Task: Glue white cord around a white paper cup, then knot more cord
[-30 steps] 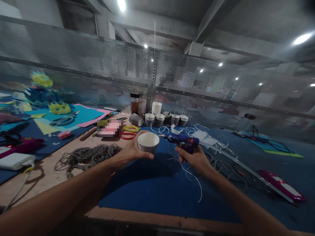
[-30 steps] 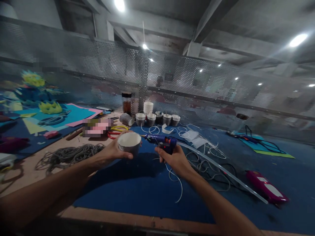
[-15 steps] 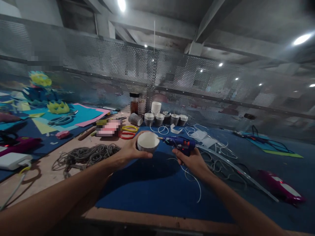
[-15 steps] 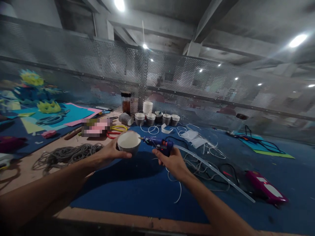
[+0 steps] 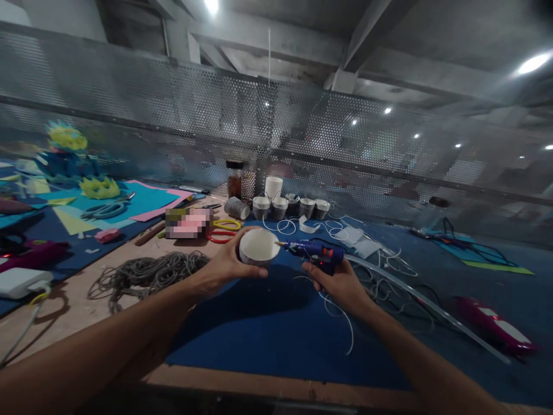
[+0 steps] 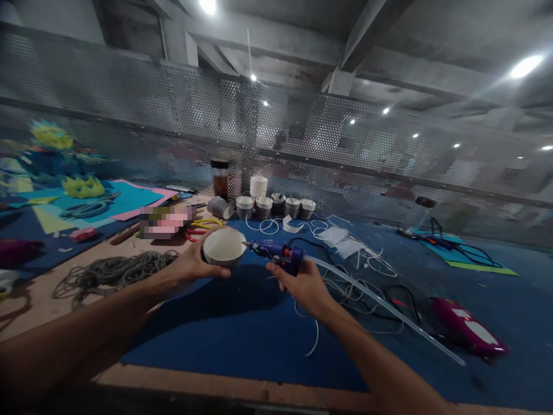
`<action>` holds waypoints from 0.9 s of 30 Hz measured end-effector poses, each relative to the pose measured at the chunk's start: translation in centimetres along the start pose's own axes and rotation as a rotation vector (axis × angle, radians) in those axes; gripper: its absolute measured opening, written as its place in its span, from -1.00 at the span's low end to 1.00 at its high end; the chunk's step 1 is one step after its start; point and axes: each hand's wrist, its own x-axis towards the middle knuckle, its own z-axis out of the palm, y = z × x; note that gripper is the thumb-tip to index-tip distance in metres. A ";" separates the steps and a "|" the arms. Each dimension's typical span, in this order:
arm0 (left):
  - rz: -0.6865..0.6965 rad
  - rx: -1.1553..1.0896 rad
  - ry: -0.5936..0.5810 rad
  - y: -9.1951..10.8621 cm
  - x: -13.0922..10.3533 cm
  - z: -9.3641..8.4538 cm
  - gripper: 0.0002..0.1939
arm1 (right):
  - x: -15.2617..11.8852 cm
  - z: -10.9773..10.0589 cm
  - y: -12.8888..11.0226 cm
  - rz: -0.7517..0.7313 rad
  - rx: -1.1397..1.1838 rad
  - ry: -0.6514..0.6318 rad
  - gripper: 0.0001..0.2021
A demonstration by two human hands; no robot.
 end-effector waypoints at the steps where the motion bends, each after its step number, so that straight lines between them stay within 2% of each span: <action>1: 0.002 0.019 0.008 0.1 0.0 0.0 -0.13 | 0.0 0.0 0.0 -0.003 -0.002 0.001 -0.57; 7: 0.048 0.112 0.022 0.9 -0.1 0.2 -0.08 | -0.2 0.1 0.1 -0.011 0.041 -0.010 -0.66; 10: 0.072 0.127 0.002 1.1 -0.1 0.2 -0.08 | -0.2 0.0 0.1 -0.030 0.032 0.031 -0.67; 14: 0.054 0.155 -0.004 0.5 0.0 0.0 -0.11 | -0.1 -0.3 0.2 -0.061 0.014 0.086 -0.69; 22: 0.048 0.188 0.036 -0.6 0.2 -0.2 -0.12 | 0.4 0.0 1.7 -0.125 0.000 0.092 -0.67; 27: -0.033 0.200 0.018 -0.6 0.2 -0.1 -0.22 | 0.5 0.2 2.0 -0.140 -0.004 0.112 -0.65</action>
